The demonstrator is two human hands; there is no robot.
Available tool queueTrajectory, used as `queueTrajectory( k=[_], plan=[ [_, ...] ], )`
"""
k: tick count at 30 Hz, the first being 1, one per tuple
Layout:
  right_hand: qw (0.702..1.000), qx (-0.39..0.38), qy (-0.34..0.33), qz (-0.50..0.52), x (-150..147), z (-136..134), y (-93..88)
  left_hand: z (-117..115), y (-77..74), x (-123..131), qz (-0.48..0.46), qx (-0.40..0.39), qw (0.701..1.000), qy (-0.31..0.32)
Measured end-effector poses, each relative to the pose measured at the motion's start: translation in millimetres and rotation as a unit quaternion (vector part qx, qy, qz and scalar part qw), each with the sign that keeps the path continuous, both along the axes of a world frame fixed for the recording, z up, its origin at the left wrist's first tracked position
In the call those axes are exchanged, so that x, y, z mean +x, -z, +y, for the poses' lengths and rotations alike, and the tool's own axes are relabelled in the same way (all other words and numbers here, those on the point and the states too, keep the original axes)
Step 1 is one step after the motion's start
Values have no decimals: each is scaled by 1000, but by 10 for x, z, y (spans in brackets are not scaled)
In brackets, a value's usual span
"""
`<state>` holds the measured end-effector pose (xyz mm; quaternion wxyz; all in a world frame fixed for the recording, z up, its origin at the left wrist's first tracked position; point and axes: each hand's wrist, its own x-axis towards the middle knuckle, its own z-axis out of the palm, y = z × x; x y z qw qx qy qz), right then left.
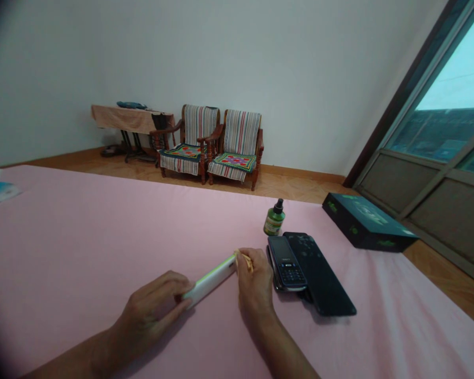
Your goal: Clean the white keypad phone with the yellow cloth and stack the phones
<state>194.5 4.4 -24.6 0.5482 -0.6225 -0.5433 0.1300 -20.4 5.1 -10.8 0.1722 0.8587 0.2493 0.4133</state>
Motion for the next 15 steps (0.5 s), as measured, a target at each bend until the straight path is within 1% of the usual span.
queueTrajectory(
  k=[3, 6, 9, 12, 15],
  plan=[
    [999, -14, -19, -25, 27, -7, 49, -4, 14, -4, -4, 6, 1000, 1],
    [997, -25, -39, -60, 38, -41, 28, -1, 44, -9, 1, -3, 1000, 5],
    [995, -31, -45, -82, 27, -71, -7, 25, 75, -25, -2, -12, 1000, 2],
    [996, -33, -41, -78, 11, -64, 2, 68, 79, -44, -7, -33, 999, -14],
    [998, -31, -25, -45, -5, -8, 60, 93, 59, -56, -10, -53, 998, -38]
  ],
)
